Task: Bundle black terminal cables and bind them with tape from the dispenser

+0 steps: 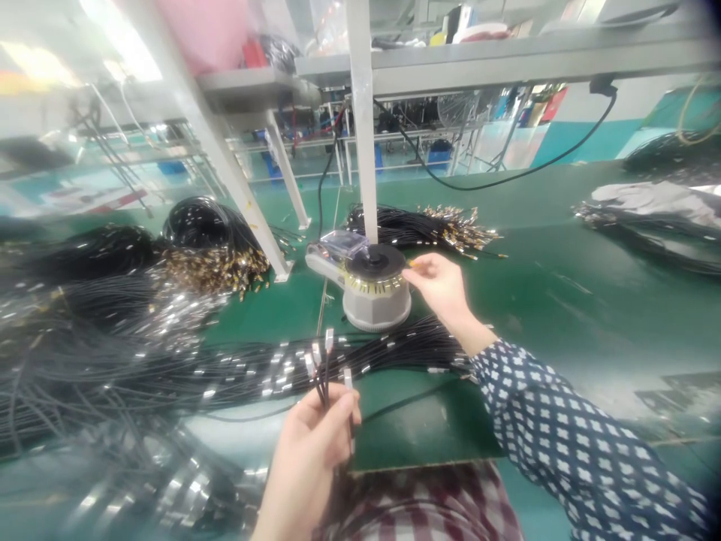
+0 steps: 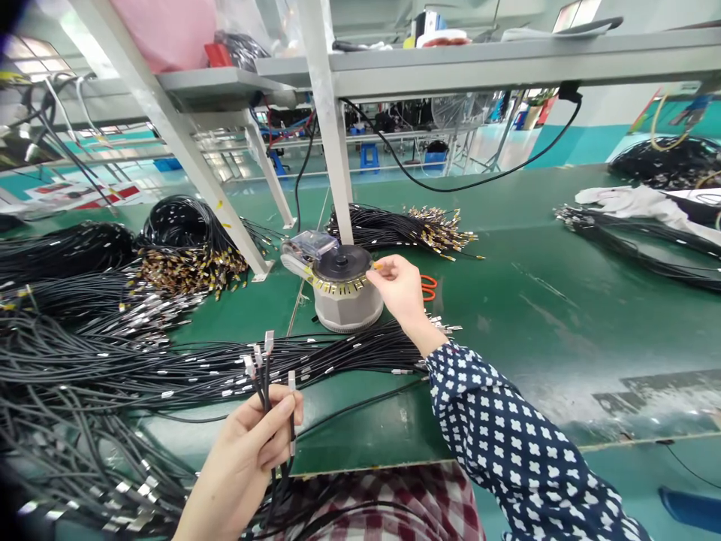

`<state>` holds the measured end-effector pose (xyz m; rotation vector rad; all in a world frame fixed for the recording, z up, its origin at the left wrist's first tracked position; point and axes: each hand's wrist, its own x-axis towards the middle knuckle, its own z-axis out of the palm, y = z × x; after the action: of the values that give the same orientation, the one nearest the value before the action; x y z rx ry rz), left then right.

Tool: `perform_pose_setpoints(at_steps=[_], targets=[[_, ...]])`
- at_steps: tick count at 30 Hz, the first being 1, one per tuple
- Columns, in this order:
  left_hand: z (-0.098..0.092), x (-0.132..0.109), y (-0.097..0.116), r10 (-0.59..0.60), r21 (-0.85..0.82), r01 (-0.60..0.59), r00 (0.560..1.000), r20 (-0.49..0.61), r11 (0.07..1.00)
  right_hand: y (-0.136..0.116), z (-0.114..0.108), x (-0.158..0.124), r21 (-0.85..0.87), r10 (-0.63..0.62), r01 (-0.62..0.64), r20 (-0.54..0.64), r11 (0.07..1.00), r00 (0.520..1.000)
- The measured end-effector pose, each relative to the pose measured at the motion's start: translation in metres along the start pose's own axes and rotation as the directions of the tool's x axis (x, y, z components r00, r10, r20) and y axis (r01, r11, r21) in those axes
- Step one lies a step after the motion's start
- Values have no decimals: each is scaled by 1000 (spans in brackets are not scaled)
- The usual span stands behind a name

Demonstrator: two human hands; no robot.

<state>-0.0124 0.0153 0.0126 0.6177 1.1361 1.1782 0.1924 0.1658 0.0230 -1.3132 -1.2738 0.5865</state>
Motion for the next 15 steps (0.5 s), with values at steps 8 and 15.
perform_pose_setpoints(at_steps=[8, 15], targets=[[-3, -2, 0, 43, -20, -43, 999, -6, 999, -36, -6, -69, 145, -12, -49, 394, 988, 919], [0, -9, 0, 72, -16, -72, 997, -4, 997, -41, 0, -116, 202, 136, -352, 666, 914, 734]])
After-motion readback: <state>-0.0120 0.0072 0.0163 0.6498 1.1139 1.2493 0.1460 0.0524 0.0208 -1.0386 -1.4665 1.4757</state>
